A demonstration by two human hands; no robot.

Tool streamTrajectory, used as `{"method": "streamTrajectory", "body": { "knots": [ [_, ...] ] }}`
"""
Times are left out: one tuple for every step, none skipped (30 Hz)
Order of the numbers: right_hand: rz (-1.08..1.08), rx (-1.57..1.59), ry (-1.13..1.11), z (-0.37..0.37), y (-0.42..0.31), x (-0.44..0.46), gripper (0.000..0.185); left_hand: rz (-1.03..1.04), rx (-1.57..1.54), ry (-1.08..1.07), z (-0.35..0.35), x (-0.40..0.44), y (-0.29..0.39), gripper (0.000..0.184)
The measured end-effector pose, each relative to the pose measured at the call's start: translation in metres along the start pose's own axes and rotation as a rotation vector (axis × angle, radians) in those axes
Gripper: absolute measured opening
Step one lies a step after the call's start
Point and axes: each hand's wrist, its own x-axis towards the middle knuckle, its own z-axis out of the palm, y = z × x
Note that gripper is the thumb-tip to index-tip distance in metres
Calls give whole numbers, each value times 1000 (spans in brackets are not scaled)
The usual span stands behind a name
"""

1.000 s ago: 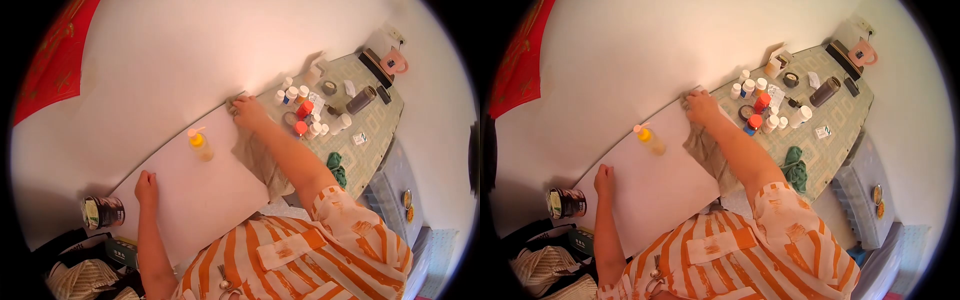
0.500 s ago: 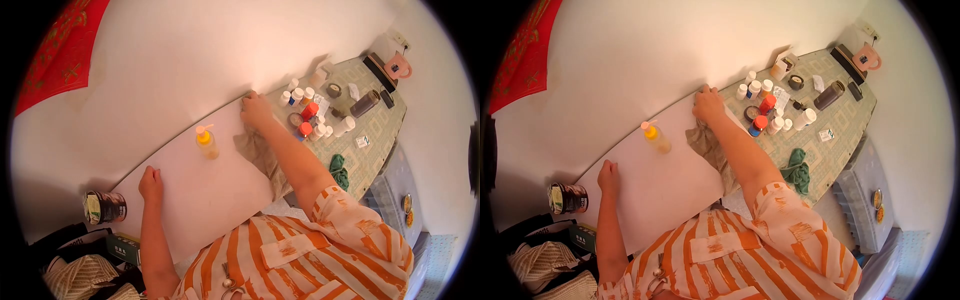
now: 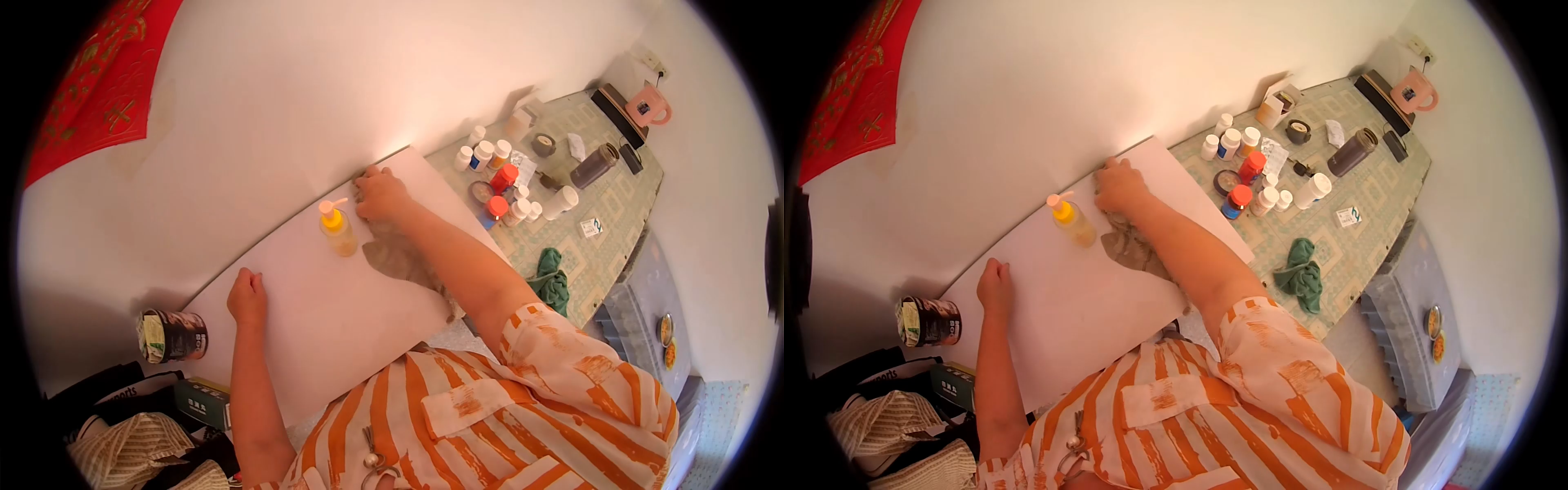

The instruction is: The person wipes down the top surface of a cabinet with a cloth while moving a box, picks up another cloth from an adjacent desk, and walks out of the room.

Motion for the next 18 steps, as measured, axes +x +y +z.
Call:
{"method": "streamTrajectory", "body": {
  "knots": [
    [-62, 7, -33, 3, -5, -2, 34, 5, -2, -3, 0, 0, -1, 21],
    [-119, 17, -66, 6, -9, -6, 35, -10, -5, 0, 1, 1, -2, 21],
    [-101, 21, -66, 9, -12, -12, 35, -21, -7, -2, 3, 1, -3, 20],
    [-171, 35, -57, 13, -13, -19, 35, -6, -7, -17, 5, 0, -3, 20],
    [-240, 50, -46, 15, -13, -27, 35, -28, 0, -22, 2, -1, -1, 20],
    [-201, -7, -77, 14, -13, -35, 41, -50, 8, -22, 0, 1, 0, 20],
    [-183, -3, -78, 15, -7, -41, 41, -39, 9, -37, -1, 2, 1, 20],
    [-161, 33, 2, 16, -1, -50, 41, -36, 19, -32, -1, 1, 0, 21],
    [-143, 65, 85, 16, 5, -56, 41, -35, 27, -21, -1, 1, 0, 21],
    [-135, 66, 78, 14, 12, -58, 41, -35, 27, -31, 0, 1, -2, 21],
    [-55, 23, 93, 9, 20, -55, 42, -36, 32, -41, -1, 1, -2, 21],
    [23, -22, 109, 1, 27, -52, 43, -37, 36, -49, -2, 2, -2, 22],
    [29, -20, 102, -8, 36, -52, 43, -38, 38, -59, -2, 2, -1, 22],
    [37, -61, 110, -22, 46, -53, 44, -24, 37, -46, -3, 2, 0, 22],
    [45, -102, 116, -28, 54, -60, 45, -11, 36, -34, -3, 1, 0, 22],
    [52, -100, 104, -25, 62, -70, 45, -13, 38, -48, -4, -1, -1, 22],
    [34, -88, 178, -20, 71, -80, 42, -13, 39, -49, -5, 0, -1, 22],
    [12, -82, 256, -19, 79, -89, 39, -12, 35, -46, -4, 2, -1, 23]
  ]
}}
